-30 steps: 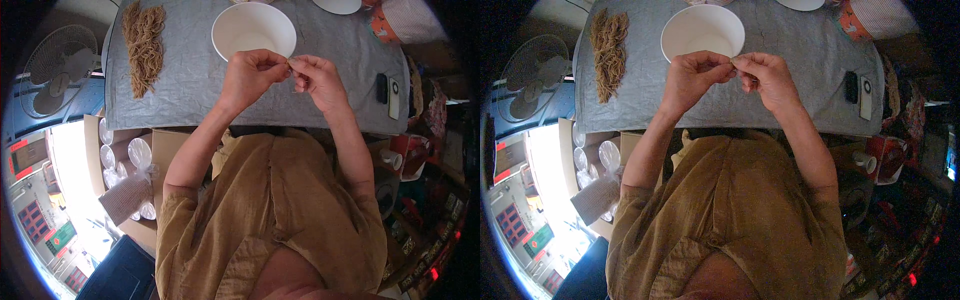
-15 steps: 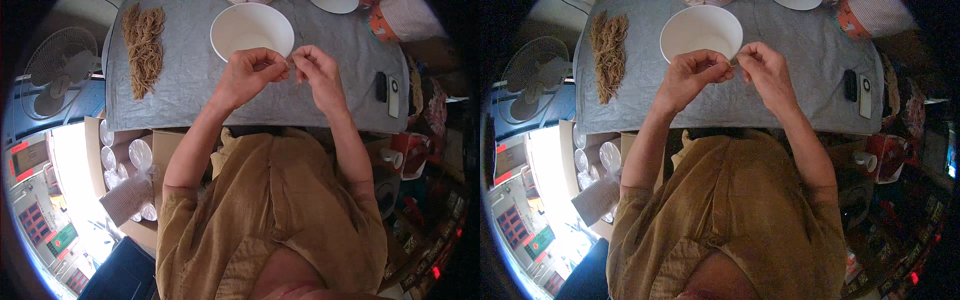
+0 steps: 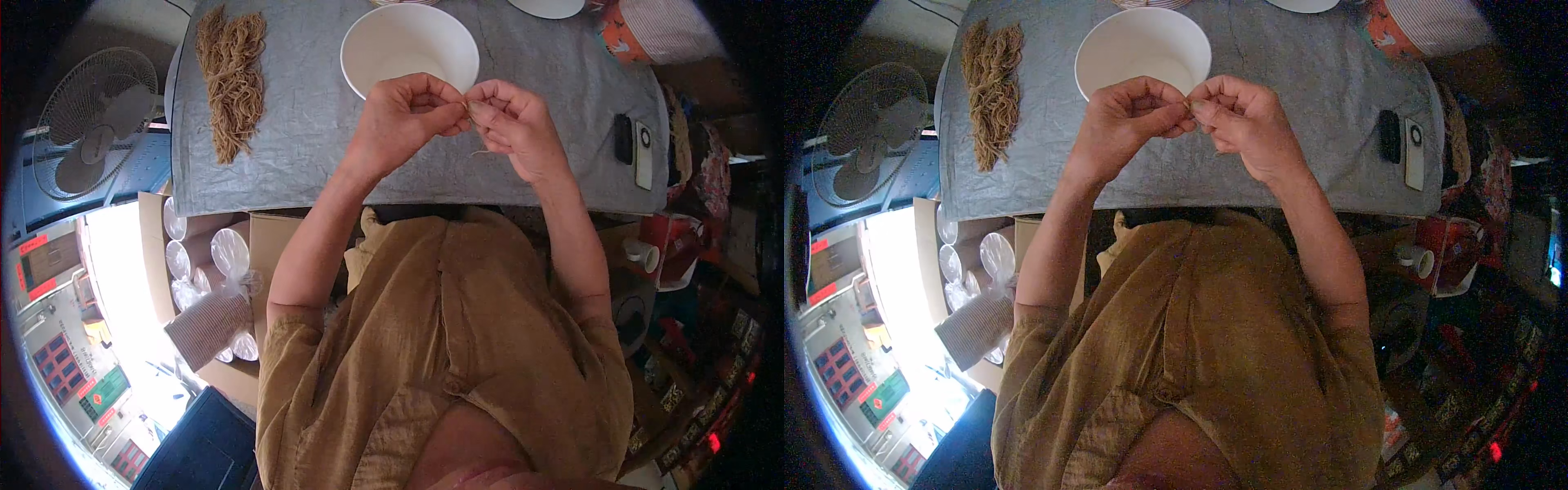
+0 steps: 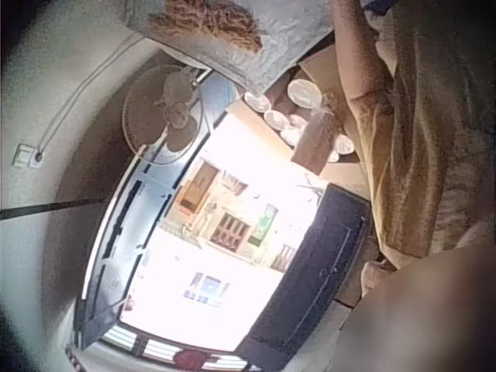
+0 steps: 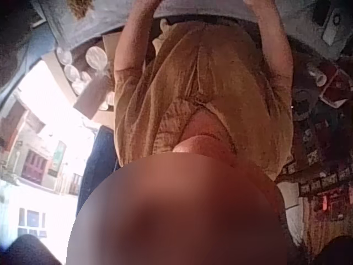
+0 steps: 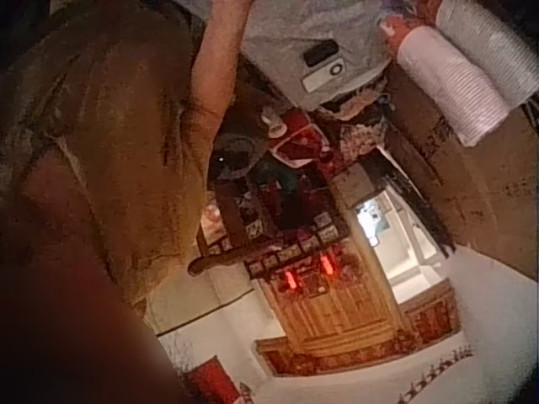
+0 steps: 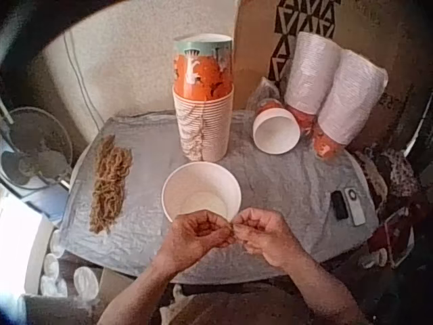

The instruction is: Threading strings through holes in paper bowls to create handles and then stacking the bowls for packaging.

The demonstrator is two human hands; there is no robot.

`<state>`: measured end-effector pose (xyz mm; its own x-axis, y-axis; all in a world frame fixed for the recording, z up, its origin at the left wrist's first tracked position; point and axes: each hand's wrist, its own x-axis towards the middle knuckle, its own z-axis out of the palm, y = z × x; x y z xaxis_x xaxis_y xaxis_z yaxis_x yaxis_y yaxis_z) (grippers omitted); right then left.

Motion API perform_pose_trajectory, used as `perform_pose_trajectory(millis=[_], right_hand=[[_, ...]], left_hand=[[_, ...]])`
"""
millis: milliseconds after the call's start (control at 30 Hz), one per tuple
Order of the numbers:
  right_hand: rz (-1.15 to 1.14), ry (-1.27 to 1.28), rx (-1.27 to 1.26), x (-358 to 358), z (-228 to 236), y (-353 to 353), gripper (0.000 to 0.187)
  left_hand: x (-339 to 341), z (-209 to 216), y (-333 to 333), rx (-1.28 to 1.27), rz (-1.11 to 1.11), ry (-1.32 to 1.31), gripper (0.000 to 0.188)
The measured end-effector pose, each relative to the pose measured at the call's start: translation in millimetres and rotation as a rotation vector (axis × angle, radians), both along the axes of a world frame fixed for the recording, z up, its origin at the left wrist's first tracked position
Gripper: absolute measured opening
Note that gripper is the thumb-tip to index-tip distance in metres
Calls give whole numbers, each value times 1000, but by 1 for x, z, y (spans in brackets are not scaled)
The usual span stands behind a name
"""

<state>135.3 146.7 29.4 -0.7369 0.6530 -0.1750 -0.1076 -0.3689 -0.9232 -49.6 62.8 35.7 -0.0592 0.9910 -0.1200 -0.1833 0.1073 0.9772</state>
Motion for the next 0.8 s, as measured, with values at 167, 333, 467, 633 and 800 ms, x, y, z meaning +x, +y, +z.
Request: perform_pose_trajectory(millis=[167,333,467,633,800], right_hand=[[25,-50,111,1,4,0,14],[93,-134,195,2,8,5,12],[168,-99,123,6,4,9,11],[76,56,-86,5,-2,0,11],[3,137,-247,7,-13,-5,13]], left_hand=[[1,0,1,18,30,-14,8],[-1,1,-2,49,9,54,6],[-1,-2,-2,65,-29,63,5],[-1,-6,-1,92,-25,-37,6],[5,-7,-3,86,14,-144,7]])
